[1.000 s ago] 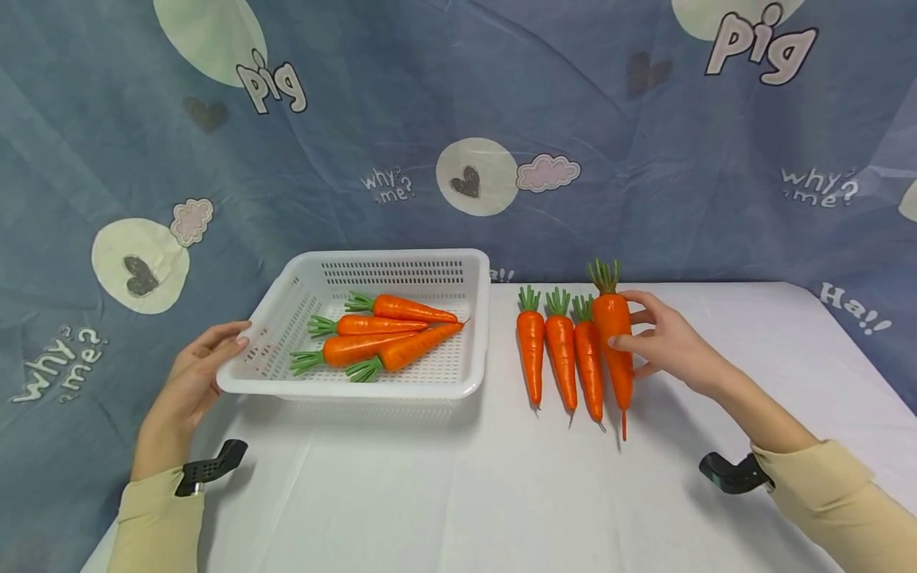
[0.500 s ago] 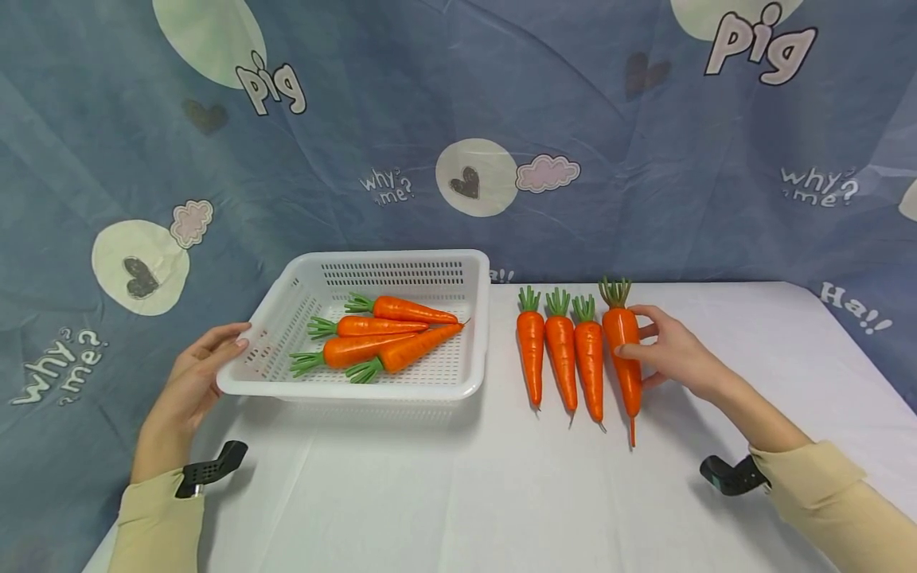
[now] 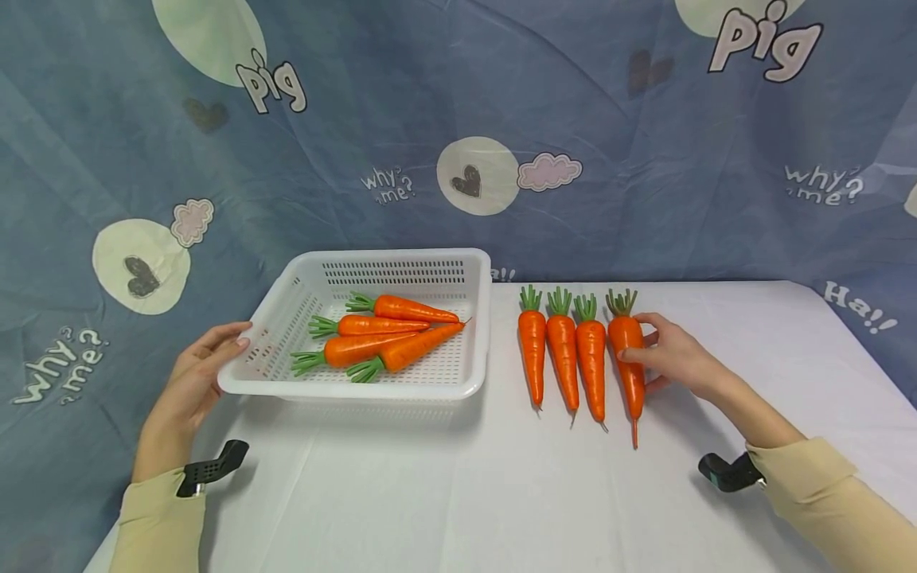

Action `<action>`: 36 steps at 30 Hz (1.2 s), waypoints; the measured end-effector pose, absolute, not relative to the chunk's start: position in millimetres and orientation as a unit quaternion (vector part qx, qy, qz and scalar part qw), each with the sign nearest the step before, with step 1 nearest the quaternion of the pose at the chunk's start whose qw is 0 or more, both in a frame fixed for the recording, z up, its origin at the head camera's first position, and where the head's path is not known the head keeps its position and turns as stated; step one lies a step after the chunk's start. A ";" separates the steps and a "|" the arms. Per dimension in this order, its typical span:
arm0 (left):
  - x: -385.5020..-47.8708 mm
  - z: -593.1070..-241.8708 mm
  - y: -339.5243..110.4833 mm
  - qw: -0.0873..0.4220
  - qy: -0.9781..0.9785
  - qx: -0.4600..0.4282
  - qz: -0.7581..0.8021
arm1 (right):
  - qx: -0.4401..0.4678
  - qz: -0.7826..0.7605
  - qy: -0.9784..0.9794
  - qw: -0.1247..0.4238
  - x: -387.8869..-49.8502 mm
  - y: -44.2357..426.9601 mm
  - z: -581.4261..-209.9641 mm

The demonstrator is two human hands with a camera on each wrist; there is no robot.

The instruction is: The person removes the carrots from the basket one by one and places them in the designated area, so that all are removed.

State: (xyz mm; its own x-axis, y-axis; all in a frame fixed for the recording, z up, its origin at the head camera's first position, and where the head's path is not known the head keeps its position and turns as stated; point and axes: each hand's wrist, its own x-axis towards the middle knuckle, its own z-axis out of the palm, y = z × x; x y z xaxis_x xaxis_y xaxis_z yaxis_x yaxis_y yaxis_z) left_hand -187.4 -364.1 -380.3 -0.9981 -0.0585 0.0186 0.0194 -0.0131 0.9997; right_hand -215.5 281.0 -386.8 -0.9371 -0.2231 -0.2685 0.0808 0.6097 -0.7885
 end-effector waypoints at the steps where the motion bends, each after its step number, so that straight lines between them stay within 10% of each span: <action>1: -187.4 -380.2 -364.0 0.027 -0.701 0.013 -0.713 | -0.042 -0.440 0.880 0.173 -215.5 281.5 -387.3; 36: -186.9 -378.8 -364.0 0.022 -0.684 0.004 -0.730 | -0.059 -0.421 0.896 0.130 -207.9 287.4 -385.0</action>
State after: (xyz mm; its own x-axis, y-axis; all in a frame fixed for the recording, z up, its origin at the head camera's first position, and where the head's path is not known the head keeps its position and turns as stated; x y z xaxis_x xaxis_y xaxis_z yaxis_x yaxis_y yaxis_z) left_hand -186.9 -364.0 -378.8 -0.9990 -0.0385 0.0242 0.0267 -0.0645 0.9976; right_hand -207.9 287.4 -385.0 -0.9592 -0.2156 -0.1829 0.0032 0.6386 -0.7696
